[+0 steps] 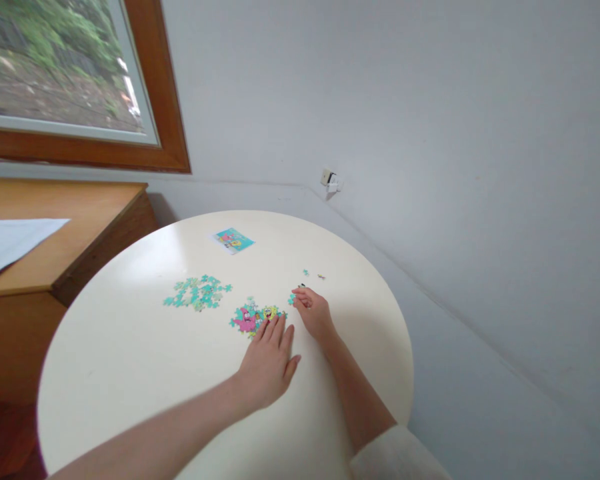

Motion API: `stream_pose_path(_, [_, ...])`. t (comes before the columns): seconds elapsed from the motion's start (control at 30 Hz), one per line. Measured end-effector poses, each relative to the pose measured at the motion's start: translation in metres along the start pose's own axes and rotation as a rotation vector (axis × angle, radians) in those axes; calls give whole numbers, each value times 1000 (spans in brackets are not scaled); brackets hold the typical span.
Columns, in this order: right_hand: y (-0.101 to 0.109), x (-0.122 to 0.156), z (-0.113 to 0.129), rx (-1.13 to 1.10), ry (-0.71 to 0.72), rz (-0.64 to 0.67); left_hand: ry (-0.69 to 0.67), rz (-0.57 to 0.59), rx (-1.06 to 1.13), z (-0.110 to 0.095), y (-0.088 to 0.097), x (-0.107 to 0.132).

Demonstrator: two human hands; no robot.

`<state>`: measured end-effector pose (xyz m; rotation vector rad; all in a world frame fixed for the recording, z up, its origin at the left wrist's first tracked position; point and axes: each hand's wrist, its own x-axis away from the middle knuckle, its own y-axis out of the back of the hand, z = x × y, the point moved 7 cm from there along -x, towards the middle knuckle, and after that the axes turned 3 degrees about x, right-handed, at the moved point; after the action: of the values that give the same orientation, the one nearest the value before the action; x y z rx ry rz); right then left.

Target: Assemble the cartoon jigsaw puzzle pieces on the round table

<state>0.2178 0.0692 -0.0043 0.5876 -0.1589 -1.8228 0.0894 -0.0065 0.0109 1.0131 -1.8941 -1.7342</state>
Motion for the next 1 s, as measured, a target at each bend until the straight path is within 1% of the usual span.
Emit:
stream_pose_path(0.23, [1, 0, -1, -5, 19, -11, -2, -31, 3, 1, -2, 1])
stream_pose_path(0.6, [1, 0, 1, 1, 18, -1, -5, -7, -12, 1, -3, 0])
stream_pose_path(0.83, [1, 0, 1, 9, 17, -1, -9, -27, -34, 0, -2, 0])
stream_pose_path(1.0, [1, 0, 2, 12, 25, 2, -8, -42, -9, 1, -4, 1])
